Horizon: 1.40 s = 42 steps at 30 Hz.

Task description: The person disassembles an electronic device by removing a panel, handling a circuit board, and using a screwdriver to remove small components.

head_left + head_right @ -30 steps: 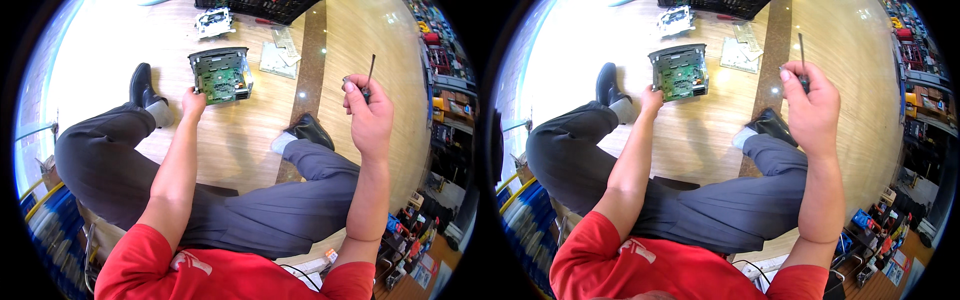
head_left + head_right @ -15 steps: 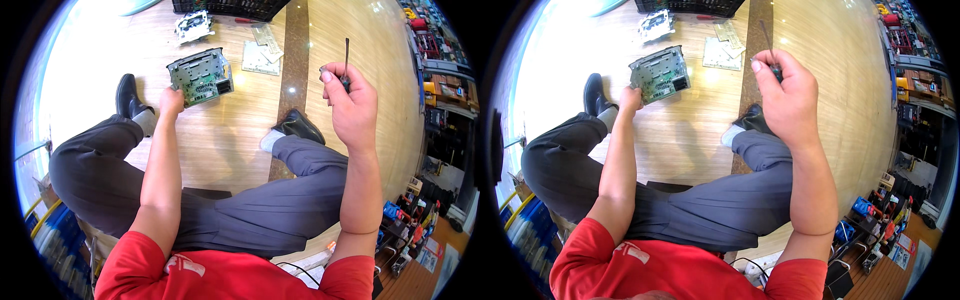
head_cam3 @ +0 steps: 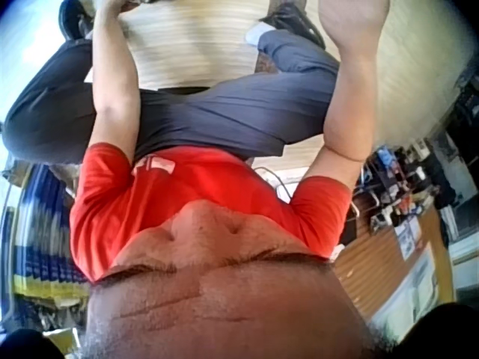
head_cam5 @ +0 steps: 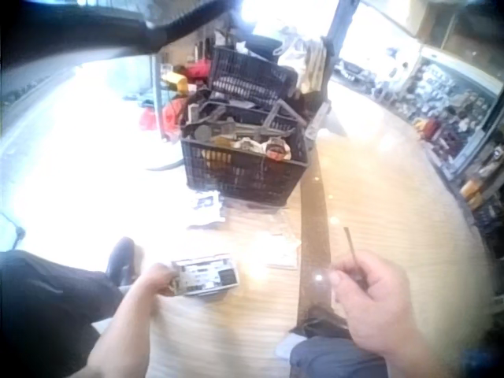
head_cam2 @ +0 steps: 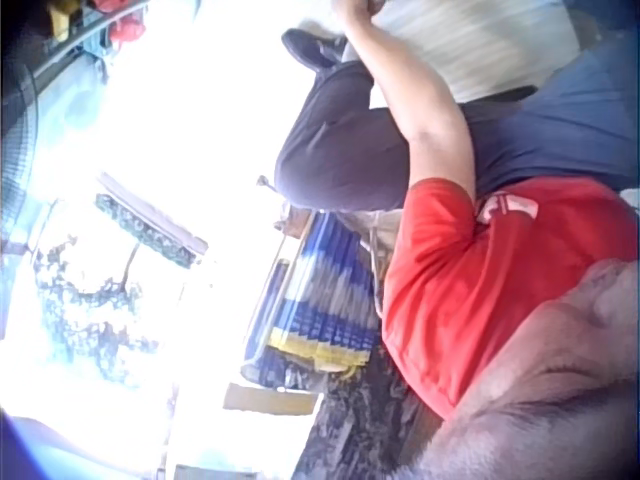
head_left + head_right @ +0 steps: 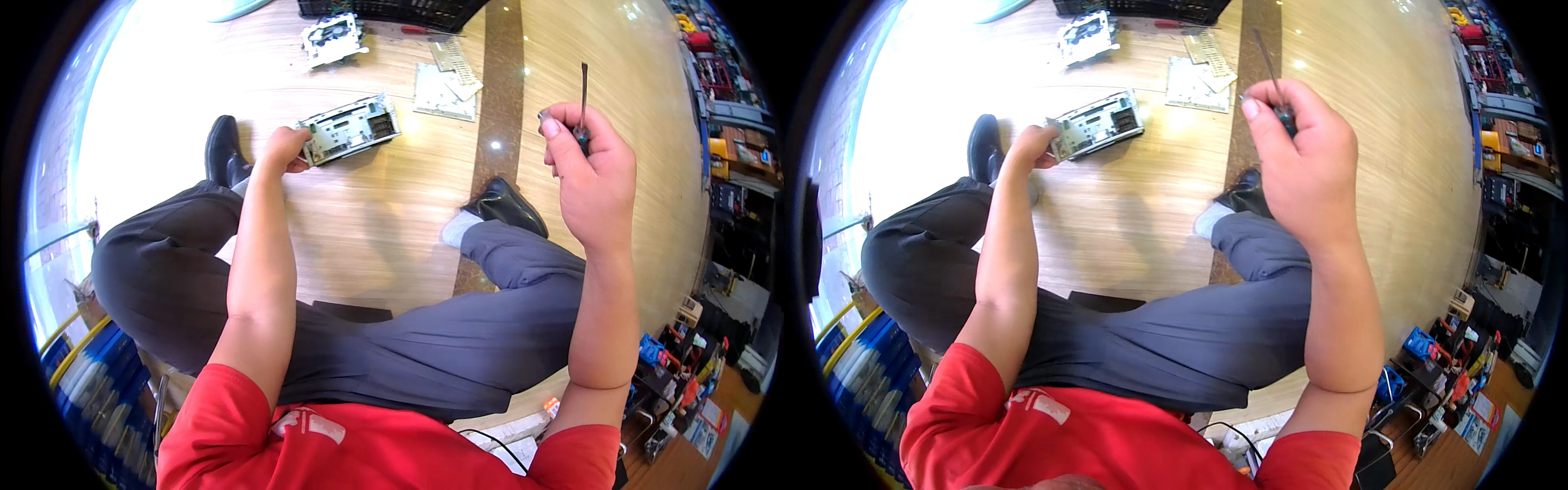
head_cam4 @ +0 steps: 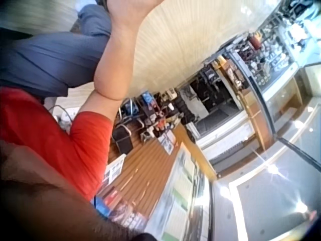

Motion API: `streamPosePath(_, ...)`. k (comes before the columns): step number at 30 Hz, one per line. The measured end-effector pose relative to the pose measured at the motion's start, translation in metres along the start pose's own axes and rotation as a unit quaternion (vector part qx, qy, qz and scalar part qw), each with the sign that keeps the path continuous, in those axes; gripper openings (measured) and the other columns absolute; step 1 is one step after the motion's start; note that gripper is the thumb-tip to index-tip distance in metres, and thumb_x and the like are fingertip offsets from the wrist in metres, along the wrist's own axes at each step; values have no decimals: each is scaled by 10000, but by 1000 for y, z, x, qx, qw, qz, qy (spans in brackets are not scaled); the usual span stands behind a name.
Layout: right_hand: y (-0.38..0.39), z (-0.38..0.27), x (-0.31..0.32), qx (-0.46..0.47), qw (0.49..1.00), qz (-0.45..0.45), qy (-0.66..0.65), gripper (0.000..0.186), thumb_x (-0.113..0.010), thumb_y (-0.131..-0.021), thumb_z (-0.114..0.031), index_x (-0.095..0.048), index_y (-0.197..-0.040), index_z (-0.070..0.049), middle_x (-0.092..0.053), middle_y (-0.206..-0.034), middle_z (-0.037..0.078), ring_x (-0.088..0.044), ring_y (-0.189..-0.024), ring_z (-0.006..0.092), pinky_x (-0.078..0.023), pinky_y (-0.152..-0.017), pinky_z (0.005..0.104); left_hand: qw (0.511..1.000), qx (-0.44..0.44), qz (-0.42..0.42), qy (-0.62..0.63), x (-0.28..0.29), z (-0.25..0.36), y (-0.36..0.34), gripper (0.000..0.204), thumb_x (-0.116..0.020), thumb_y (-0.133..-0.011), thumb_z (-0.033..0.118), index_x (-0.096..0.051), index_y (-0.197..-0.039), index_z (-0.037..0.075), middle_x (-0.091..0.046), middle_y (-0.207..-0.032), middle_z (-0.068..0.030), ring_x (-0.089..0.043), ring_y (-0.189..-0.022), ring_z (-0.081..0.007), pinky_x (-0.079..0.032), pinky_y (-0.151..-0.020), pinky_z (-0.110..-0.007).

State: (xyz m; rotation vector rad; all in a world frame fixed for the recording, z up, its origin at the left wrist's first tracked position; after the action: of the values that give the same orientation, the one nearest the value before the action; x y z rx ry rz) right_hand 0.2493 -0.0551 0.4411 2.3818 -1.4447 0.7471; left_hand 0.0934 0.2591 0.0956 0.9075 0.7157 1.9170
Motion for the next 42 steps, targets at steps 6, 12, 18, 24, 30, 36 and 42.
streamPosePath(6,5,6,-7,-23,1000,-15,15,97,-624,-915,-55,-638,-966,26,-568,-747,-26,-462,-658,40,-391,-578,217,999,-7,52,6,6,-5,-2,493,-653,-855,424,-678,-879,-67,-668,-718,-135,-638,-539,-191,-539,-478,-305)
streamPosePath(12,4,9,-12,-19,1000,-16,16,96,-627,-917,-50,-637,-970,29,-570,-754,-24,-467,-664,41,-401,-589,217,996,-1,66,68,6,-9,5,581,-658,-853,518,-684,-1001,-43,-684,-835,-126,-657,-634,-199,-551,-522,-323)
streamPosePath(18,2,7,-13,-11,1000,-7,15,91,-638,-908,-53,-644,-949,27,-564,-723,-20,-472,-665,47,-416,-592,229,995,-15,78,52,-1,-7,8,557,-630,-883,474,-654,-1085,-44,-669,-886,-119,-650,-726,-214,-559,-570,-334)
streamPosePath(24,-3,7,-3,-6,1000,2,19,94,-633,-901,-59,-645,-919,32,-561,-699,-11,-470,-658,51,-415,-592,229,992,-53,112,-8,1,-5,0,530,-600,-910,418,-647,-1038,-94,-669,-876,-185,-663,-702,-262,-556,-518,-349)
streamPosePath(30,-1,3,10,4,1000,17,6,98,-630,-903,-68,-646,-918,28,-563,-683,-9,-466,-634,48,-409,-570,231,988,-77,133,-12,5,11,-6,521,-494,-971,417,-643,-1081,-69,-671,-929,-202,-666,-732,-298,-564,-531,-362)
streamPosePath(36,1,-2,19,32,999,30,2,103,-627,-907,-75,-647,-920,26,-557,-648,1,-462,-584,58,-400,-536,238,991,-46,121,-19,11,7,-26,502,-493,-951,430,-614,-1180,0,-636,-1039,-148,-642,-882,-272,-580,-614,-391)
streamPosePath(42,1,1,26,37,999,33,11,103,-630,-903,-76,-648,-919,24,-558,-638,4,-467,-584,58,-399,-534,238,992,-51,93,-64,14,16,-32,488,-476,-975,396,-626,-1088,-54,-654,-989,-189,-651,-841,-302,-583,-563,-395)
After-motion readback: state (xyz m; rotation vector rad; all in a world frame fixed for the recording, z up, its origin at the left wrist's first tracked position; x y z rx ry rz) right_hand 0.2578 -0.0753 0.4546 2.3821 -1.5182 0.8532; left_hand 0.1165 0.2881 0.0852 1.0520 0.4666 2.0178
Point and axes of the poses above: each hand's wrist, its own y-axis away from the middle knuckle, its own x-axis out of the back of the hand, z = x × y, the point moved 8 cm from there along -y, towards the middle knuckle
